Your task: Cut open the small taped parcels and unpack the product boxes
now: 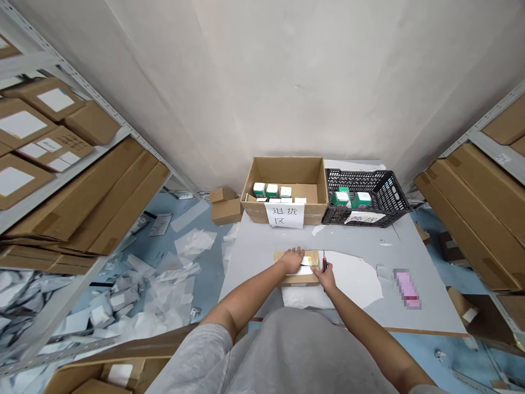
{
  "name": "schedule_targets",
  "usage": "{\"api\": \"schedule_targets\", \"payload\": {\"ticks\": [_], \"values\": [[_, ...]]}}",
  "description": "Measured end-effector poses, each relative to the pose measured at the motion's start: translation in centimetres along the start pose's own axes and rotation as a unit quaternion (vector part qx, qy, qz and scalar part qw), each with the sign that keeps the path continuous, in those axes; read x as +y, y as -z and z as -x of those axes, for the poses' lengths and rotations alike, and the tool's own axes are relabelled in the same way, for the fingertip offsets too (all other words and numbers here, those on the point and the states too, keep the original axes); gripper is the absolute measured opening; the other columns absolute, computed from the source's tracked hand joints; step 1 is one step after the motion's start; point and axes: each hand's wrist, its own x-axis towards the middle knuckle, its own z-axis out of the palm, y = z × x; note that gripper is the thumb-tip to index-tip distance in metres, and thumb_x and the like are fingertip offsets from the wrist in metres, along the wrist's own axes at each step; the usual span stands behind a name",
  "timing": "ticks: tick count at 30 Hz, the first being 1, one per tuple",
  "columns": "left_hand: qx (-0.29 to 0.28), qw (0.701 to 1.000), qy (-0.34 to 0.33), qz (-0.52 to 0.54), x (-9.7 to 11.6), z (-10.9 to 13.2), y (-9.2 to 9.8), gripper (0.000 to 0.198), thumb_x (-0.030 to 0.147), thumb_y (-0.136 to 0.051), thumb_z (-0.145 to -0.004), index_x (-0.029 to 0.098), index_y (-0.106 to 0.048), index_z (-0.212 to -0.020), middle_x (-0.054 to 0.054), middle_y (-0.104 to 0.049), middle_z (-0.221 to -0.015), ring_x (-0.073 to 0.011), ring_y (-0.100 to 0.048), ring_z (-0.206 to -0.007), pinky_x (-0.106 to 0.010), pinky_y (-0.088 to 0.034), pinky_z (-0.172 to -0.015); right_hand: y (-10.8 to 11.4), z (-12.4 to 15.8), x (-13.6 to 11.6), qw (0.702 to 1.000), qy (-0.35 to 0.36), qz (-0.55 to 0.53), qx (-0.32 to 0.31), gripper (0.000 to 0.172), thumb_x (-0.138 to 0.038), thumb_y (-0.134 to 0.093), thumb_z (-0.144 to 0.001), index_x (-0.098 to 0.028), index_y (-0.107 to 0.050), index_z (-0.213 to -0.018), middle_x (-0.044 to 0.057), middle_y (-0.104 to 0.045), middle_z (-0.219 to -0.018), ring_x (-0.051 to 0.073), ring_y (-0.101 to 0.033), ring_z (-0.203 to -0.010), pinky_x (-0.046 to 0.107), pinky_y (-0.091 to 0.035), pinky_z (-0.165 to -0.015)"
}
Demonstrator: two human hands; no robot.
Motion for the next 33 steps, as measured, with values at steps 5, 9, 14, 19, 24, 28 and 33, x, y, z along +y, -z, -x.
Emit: {"api": "schedule_targets", "payload": {"ticks": [5, 9, 14, 19, 24, 28, 33], "values": [[0.078, 0.995, -0.059, 0.014, 1.5, 0.4, -1.5, 0.083, 0.037, -0.065, -0.091, 0.012, -0.036, -0.164, -0.024, -0.037, -0.171, -0.0363, -0.044, -0.153, -0.051, -0.035, -0.125, -0.3, -0.2, 1.3, 0.998, -0.030, -0.048, -0.004, 0.085, -0.053, -0.089, -0.064, -0.013, -0.055, -0.130, 0.009, -0.077, -0.100, 0.029, -0.075, -0.094, 0.033, -0.059, -0.082], [0.121, 0.991, -0.062, -0.009, 2.0, -0.8, -2.7, 0.071, 0.047, -0.058, -0.102, 0.016, -0.039, -0.164, -0.022, -0.042, -0.169, -0.0350, -0.049, -0.150, -0.051, -0.039, -0.121, -0.6, -0.7, 1.7, 0.997, -0.037, -0.071, -0.001, 0.090, -0.050, -0.091, -0.062, -0.012, -0.053, -0.134, 0.009, -0.078, -0.103, 0.028, -0.076, -0.094, 0.034, -0.060, -0.083], [0.132, 0.987, -0.059, -0.064, 2.0, -1.9, -4.6, 0.062, 0.038, -0.053, -0.107, 0.012, -0.042, -0.162, -0.026, -0.046, -0.165, -0.0363, -0.054, -0.145, -0.052, -0.043, -0.117, -1.0, -0.8, 2.2, 0.997, -0.037, -0.066, 0.014, 0.089, -0.052, -0.092, -0.059, -0.014, -0.056, -0.131, 0.007, -0.078, -0.098, 0.028, -0.076, -0.092, 0.033, -0.061, -0.080], [0.152, 0.984, -0.068, -0.068, 1.5, -2.0, -5.4, 0.060, 0.037, -0.049, -0.108, 0.011, -0.043, -0.162, -0.027, -0.051, -0.160, -0.0364, -0.057, -0.142, -0.053, -0.046, -0.114, -1.1, -0.1, 1.1, 0.999, -0.033, -0.010, 0.022, 0.077, -0.054, -0.086, -0.069, -0.017, -0.056, -0.130, 0.007, -0.077, -0.096, 0.027, -0.076, -0.089, 0.033, -0.059, -0.077], [0.139, 0.986, -0.065, -0.064, 1.2, -2.5, -4.7, 0.056, 0.040, -0.047, -0.110, 0.014, -0.046, -0.160, -0.024, -0.056, -0.158, -0.0317, -0.062, -0.136, -0.045, -0.048, -0.110, 1.3, 2.4, 0.1, 0.983, 0.077, 0.162, 0.032, 0.063, -0.061, -0.062, -0.093, -0.017, -0.055, -0.138, 0.010, -0.076, -0.109, 0.028, -0.074, -0.098, 0.031, -0.053, -0.076], [0.158, 0.986, -0.043, -0.042, 1.4, -2.6, -4.8, 0.058, 0.044, -0.048, -0.110, 0.015, -0.045, -0.161, -0.022, -0.051, -0.162, -0.0306, -0.058, -0.140, -0.044, -0.046, -0.114, 5.7, 3.9, -0.1, 0.932, 0.205, 0.296, -0.035, 0.041, -0.048, -0.035, -0.110, -0.030, -0.065, -0.131, 0.005, -0.076, -0.124, 0.024, -0.073, -0.106, 0.029, -0.050, -0.079], [0.185, 0.982, -0.031, -0.012, 1.9, -2.7, -5.8, 0.061, 0.044, -0.045, -0.111, 0.017, -0.039, -0.165, -0.021, -0.044, -0.168, -0.0317, -0.051, -0.148, -0.048, -0.040, -0.119, 10.1, 3.0, -2.7, 0.835, 0.280, 0.464, -0.093, 0.039, -0.046, -0.038, -0.112, -0.033, -0.068, -0.133, 0.004, -0.077, -0.119, 0.022, -0.073, -0.101, 0.027, -0.046, -0.076]]}}
